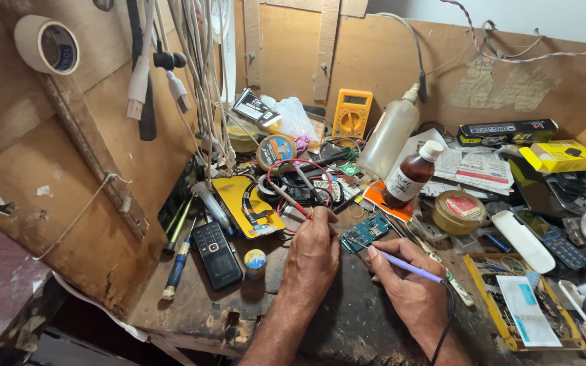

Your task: The person assembles a small electronic device by inserting a circuit board into a black plastic housing, aligning it, and then using a screwdriver to secure it with screws. The person handles the circuit board, housing, and screwdriver throughout the clip.

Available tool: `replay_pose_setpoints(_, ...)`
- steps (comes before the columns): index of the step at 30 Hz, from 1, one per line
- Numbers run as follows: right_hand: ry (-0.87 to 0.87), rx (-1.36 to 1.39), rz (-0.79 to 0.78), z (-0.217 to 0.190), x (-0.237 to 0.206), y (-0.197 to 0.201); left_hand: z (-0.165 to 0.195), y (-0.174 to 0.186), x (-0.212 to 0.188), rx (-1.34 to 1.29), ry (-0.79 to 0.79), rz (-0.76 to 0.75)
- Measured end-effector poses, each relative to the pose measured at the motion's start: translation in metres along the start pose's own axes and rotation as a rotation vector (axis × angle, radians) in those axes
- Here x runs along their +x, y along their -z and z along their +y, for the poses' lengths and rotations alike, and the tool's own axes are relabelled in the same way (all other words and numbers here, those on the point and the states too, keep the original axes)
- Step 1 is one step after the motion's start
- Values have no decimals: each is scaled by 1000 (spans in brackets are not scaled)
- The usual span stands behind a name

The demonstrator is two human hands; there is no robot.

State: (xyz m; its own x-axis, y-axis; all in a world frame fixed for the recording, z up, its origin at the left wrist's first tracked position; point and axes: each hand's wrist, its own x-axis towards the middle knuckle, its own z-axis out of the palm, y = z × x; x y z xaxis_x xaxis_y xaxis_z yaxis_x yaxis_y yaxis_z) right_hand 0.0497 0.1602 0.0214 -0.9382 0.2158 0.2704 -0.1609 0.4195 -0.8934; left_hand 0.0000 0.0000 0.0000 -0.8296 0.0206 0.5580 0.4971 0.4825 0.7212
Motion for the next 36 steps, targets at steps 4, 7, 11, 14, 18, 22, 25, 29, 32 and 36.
replay_pose_setpoints(4, -5, -8, -5, -10, -10, -16, -7, 21, -5, -11, -17, 4)
replay_pose_setpoints(7, 4, 8, 0, -8, -8, -17, -7, 21, -4, -2, -4, -6)
replay_pose_setpoints(11, 5, 28, 27, -1, 0, -10, -5, 11, 1, 2, 6, -15)
replay_pose_setpoints(14, -3, 36, 27, -1, 0, -12, -6, 13, 1, -3, 9, -6)
replay_pose_setpoints(18, -1, 33, 30, -5, -13, -11, -1, 20, -11, -3, 4, 2)
replay_pose_setpoints(22, 7, 31, 27, -4, -13, -10, 1, 20, -11, -2, -2, 7)
replay_pose_setpoints(25, -2, 24, 28, 4, -9, 10, 14, 1, -11, -9, -11, 9)
replay_pose_setpoints(29, 11, 63, 20, 6, -13, 12, 15, 2, -14, -11, -1, 0)
replay_pose_setpoints(32, -14, 33, 34, 2, -8, 3, 11, 8, -8, -16, 12, -1)
replay_pose_setpoints(36, -5, 22, 27, 1, -9, 7, 14, 8, -8, -10, 37, -10)
